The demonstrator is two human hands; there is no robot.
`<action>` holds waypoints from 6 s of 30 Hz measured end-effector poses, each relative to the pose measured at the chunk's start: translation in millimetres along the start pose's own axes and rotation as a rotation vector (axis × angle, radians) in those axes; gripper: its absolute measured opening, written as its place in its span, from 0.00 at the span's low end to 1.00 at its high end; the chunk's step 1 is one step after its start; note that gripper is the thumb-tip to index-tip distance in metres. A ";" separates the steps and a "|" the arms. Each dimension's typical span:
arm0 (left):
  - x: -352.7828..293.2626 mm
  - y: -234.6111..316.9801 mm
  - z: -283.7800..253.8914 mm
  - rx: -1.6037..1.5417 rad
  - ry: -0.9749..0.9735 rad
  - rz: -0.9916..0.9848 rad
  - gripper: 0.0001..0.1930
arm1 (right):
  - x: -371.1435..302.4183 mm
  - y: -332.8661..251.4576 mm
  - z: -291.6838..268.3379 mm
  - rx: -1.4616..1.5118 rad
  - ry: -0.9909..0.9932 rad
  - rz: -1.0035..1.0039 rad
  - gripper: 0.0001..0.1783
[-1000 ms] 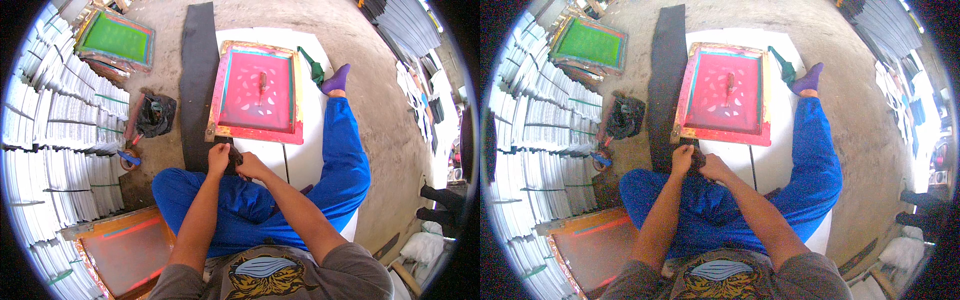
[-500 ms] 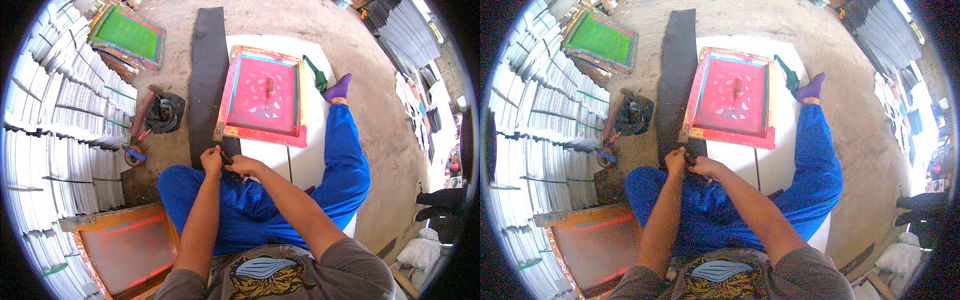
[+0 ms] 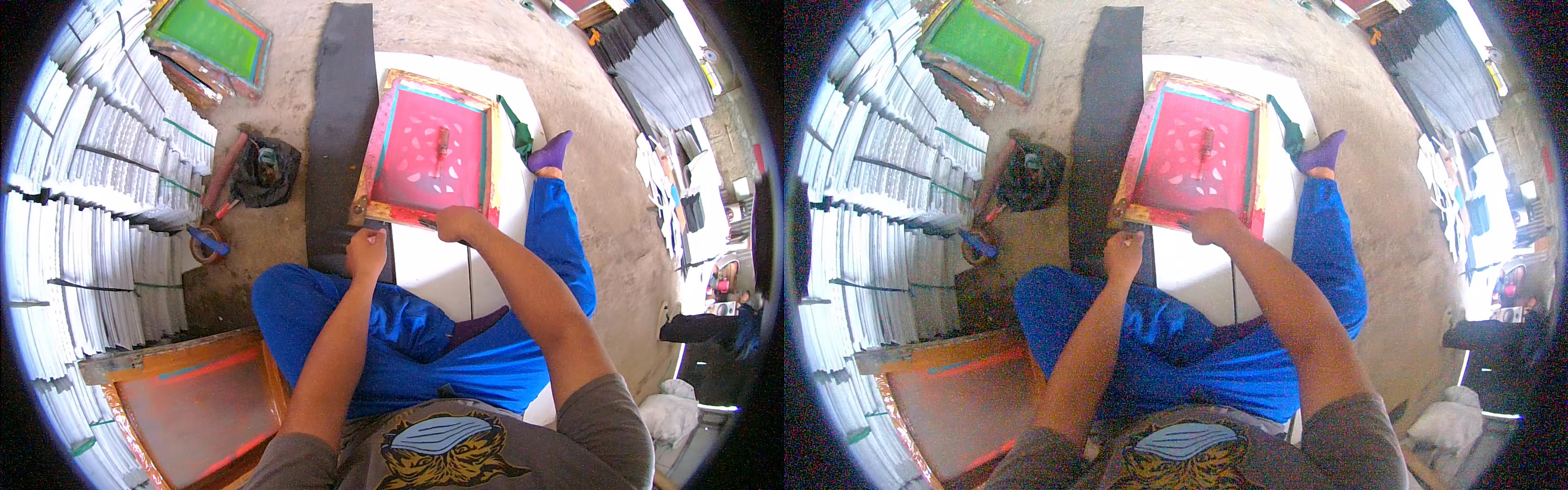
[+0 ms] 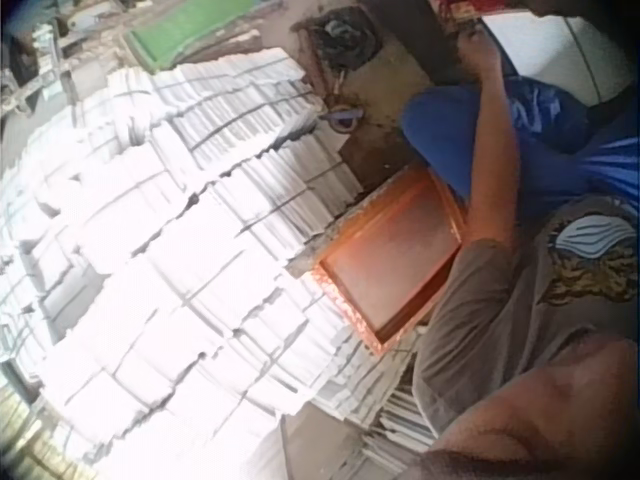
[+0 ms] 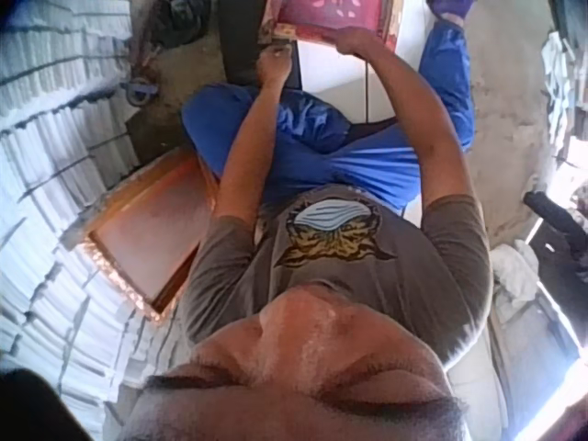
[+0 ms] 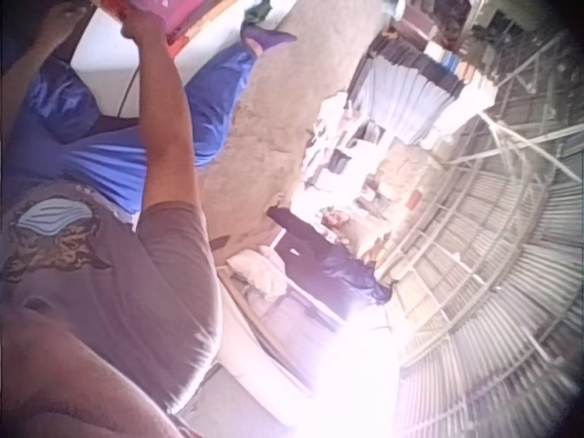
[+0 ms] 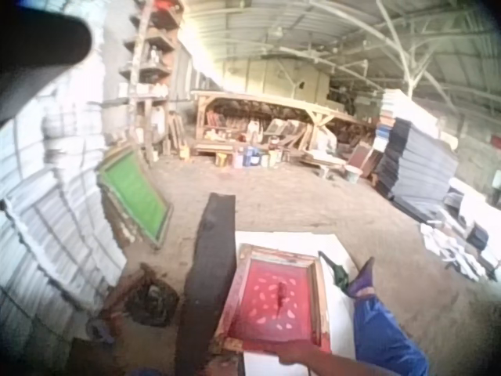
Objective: The person sits on the floor and uses pliers to remove staples from the edge of a pink screen-printing frame. After removing staples, the person wipes the frame surface with a green cloth.
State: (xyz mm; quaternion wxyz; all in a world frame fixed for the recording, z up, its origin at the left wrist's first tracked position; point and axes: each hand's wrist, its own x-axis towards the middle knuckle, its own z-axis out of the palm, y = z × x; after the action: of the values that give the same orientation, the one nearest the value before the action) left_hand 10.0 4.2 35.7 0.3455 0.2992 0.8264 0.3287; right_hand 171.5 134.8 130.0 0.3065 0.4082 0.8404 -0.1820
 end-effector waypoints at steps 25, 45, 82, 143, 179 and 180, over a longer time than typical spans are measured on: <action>2.0 2.8 2.0 -0.135 -0.072 0.033 0.19 | 55.6 -46.3 -35.1 -0.226 -0.390 0.273 0.22; 13.3 -1.7 18.1 -0.057 -0.081 0.089 0.16 | -6.3 -20.8 39.1 0.395 0.035 0.309 0.18; 29.1 -39.1 43.6 -0.198 -0.226 0.204 0.18 | 27.4 -11.9 75.5 0.748 0.179 0.179 0.19; 10.6 -35.4 -1.7 -0.707 -0.085 -0.279 0.09 | 23.2 -80.5 115.2 1.163 -0.205 -0.128 0.19; -10.1 -11.9 14.8 0.228 -0.053 0.456 0.13 | 12.0 -18.3 50.3 0.904 -0.133 0.264 0.15; -9.5 -12.1 16.0 0.220 -0.052 0.460 0.13 | 9.6 -23.3 44.6 0.820 -0.101 0.252 0.14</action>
State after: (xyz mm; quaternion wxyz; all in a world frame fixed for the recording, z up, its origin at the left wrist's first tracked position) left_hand 24.6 -4.6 21.4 0.2482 0.5237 0.7581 0.2989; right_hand 164.7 101.5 91.7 0.1796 0.5864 0.6258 -0.4819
